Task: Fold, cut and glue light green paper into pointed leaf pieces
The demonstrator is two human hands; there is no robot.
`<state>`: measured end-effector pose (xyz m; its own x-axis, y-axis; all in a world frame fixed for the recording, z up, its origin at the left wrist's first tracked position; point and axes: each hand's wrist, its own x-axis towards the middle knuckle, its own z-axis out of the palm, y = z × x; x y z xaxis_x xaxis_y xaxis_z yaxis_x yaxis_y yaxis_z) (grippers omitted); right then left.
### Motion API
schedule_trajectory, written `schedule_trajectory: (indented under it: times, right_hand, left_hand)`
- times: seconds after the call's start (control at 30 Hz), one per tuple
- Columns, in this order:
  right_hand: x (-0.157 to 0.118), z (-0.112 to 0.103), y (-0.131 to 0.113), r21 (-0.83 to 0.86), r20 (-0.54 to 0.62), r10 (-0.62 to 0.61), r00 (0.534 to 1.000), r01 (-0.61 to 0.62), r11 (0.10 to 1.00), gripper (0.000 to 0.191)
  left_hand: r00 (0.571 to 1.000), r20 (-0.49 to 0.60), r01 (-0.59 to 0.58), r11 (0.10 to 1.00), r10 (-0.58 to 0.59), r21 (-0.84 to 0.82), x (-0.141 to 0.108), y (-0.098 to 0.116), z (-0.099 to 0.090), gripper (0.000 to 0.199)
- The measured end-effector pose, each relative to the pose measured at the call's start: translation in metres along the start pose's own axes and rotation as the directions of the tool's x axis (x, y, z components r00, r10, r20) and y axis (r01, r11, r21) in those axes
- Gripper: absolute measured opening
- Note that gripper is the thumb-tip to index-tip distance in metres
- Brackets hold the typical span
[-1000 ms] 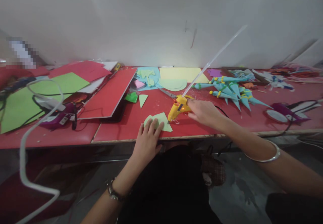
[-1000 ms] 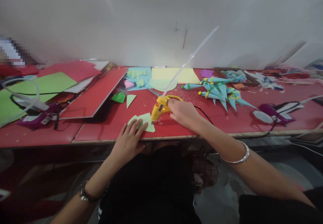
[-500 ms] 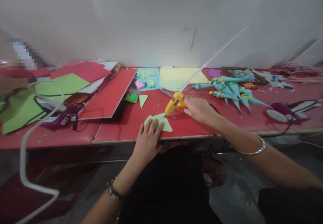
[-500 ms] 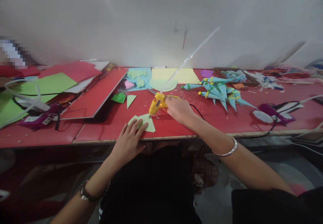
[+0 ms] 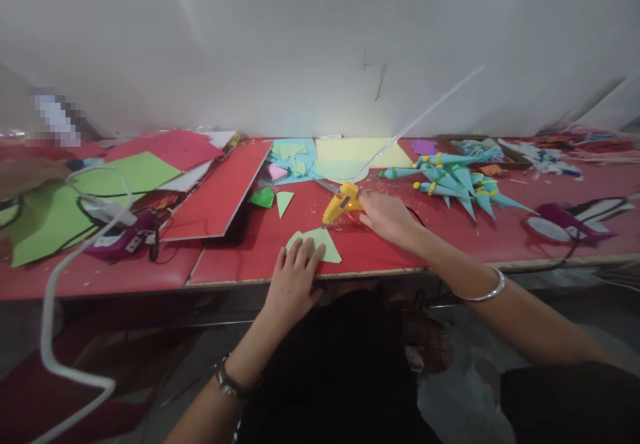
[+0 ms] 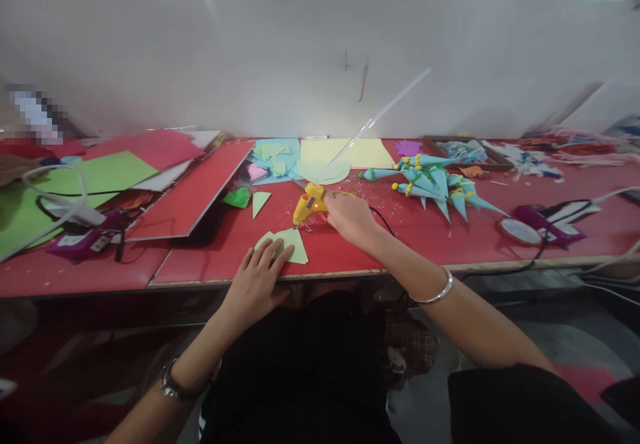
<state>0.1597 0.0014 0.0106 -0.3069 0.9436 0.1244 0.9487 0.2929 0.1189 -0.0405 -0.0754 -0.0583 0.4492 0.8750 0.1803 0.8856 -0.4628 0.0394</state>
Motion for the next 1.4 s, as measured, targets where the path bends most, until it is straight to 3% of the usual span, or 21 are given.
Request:
schedule_trajectory:
  times: [0.1, 0.17, 0.3, 0.4, 0.47, 0.53, 0.67, 0.87, 1.07, 1.13, 1.23, 1.4]
  right_hand:
    - [0.002, -0.001, 0.011, 0.077, -0.141, 0.074, 0.987, -0.063, 0.995, 0.033]
    - [0.003, -0.003, 0.025, 0.15, -0.254, 0.173, 0.952, -0.138, 0.979, 0.041]
    - [-0.001, 0.005, 0.066, 0.229, -0.366, 0.289, 0.884, -0.215, 0.949, 0.04]
    - [-0.007, 0.026, 0.098, 0.268, -0.308, 0.387, 0.869, -0.311, 0.912, 0.031]
    - [-0.011, 0.044, 0.114, 0.29, -0.241, 0.448, 0.861, -0.376, 0.88, 0.031]
    - [-0.014, 0.062, 0.123, 0.297, -0.175, 0.512, 0.841, -0.451, 0.842, 0.031]
    - [-0.017, 0.084, 0.127, 0.289, -0.148, 0.534, 0.833, -0.479, 0.828, 0.028]
    - [-0.021, 0.089, 0.129, 0.265, -0.143, 0.526, 0.838, -0.48, 0.836, 0.033]
    - [-0.046, 0.072, 0.13, 0.104, -0.221, 0.463, 0.859, -0.451, 0.886, 0.041]
    - [-0.057, 0.062, 0.125, 0.03, -0.23, 0.452, 0.862, -0.458, 0.888, 0.042]
    - [-0.071, 0.046, 0.115, 0.006, -0.229, 0.43, 0.873, -0.441, 0.898, 0.037]
    - [-0.077, 0.029, 0.095, 0.23, -0.194, 0.387, 0.902, -0.341, 0.911, 0.021]
  left_hand:
    - [1.0, 0.006, -0.006, 1.0, 0.006, -0.025, 0.001, -0.002, -0.003, 0.076]
    - [1.0, 0.018, -0.016, 0.998, 0.017, -0.067, 0.003, -0.007, -0.006, 0.078]
    - [0.999, -0.002, -0.054, 0.982, 0.054, -0.18, 0.009, -0.024, -0.009, 0.052]
    - [0.985, -0.155, 0.052, 0.987, -0.076, -0.152, 0.015, -0.035, -0.006, 0.048]
    - [0.97, -0.193, 0.131, 0.986, -0.149, -0.107, 0.019, -0.039, -0.004, 0.047]
    - [0.969, -0.155, 0.185, 0.981, -0.191, -0.05, 0.023, -0.04, -0.004, 0.045]
    - [0.969, -0.053, 0.245, 0.969, -0.243, 0.032, 0.03, -0.037, -0.011, 0.048]
    - [0.949, 0.106, 0.31, 0.938, -0.296, -0.153, 0.037, -0.042, -0.015, 0.03]
    - [0.96, 0.14, 0.28, 0.878, -0.244, -0.388, 0.037, -0.055, -0.013, 0.011]
    - [0.972, 0.08, 0.233, 0.87, -0.22, -0.434, 0.038, -0.057, -0.018, 0.009]
    - [0.977, -0.114, 0.104, 0.869, -0.18, -0.484, 0.041, -0.056, -0.031, 0.012]
    - [0.933, -0.348, -0.103, 0.857, -0.093, -0.505, 0.056, -0.054, -0.057, 0.012]
